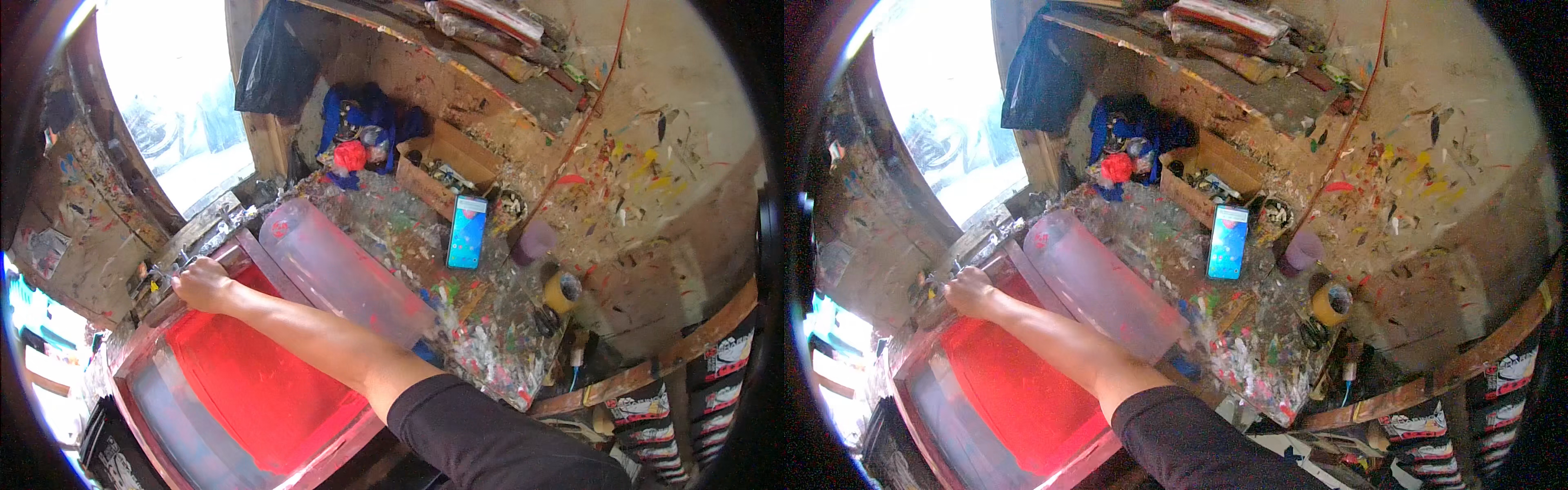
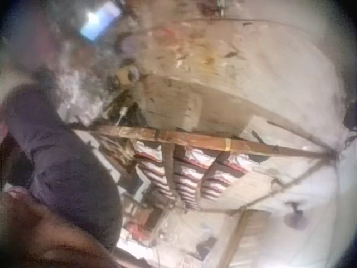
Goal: The person performs screen printing by placing black garments under a screen frame, applying red ink with a squeegee, and lifting the frame to reveal the print.
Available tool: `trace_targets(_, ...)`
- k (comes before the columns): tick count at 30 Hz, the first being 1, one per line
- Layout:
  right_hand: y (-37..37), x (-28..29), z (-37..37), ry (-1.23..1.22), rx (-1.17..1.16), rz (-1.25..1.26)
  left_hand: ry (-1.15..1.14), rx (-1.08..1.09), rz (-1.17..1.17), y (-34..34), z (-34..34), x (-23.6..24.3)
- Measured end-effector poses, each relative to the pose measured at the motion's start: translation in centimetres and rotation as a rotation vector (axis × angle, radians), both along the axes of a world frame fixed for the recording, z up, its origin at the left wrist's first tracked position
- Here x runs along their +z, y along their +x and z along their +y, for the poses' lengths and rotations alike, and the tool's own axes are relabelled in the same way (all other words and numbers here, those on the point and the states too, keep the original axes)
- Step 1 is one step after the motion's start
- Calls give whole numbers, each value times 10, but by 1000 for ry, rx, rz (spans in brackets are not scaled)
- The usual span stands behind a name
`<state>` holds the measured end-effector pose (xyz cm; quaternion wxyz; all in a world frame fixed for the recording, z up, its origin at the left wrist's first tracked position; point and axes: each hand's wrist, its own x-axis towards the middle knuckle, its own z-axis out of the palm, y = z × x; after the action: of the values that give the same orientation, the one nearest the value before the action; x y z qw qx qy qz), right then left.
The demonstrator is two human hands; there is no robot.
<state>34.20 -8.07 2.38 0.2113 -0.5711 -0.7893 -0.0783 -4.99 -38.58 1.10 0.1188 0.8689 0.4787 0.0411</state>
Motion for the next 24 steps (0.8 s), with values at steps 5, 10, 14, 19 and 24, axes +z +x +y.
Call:
trace_targets(5, -9, -6, -38, -53, -35, -5, 13, 4, -27, 6, -3, 12)
trace_targets(10, -43, -6, -164, -96, 13, -25, 12, 21, -73, 2, -8, 9)
trace_targets(14, -73, -11, -273, -22, -51, -39, 144, -115, -108, -2, -4, 4)
trace_targets(19, -89, -2, -341, -109, -27, -50, 127, -46, 65, 22, -12, 34)
trace_targets(24, -75, 13, -346, 48, -70, -54, 60, -38, 39, 25, -13, 49)
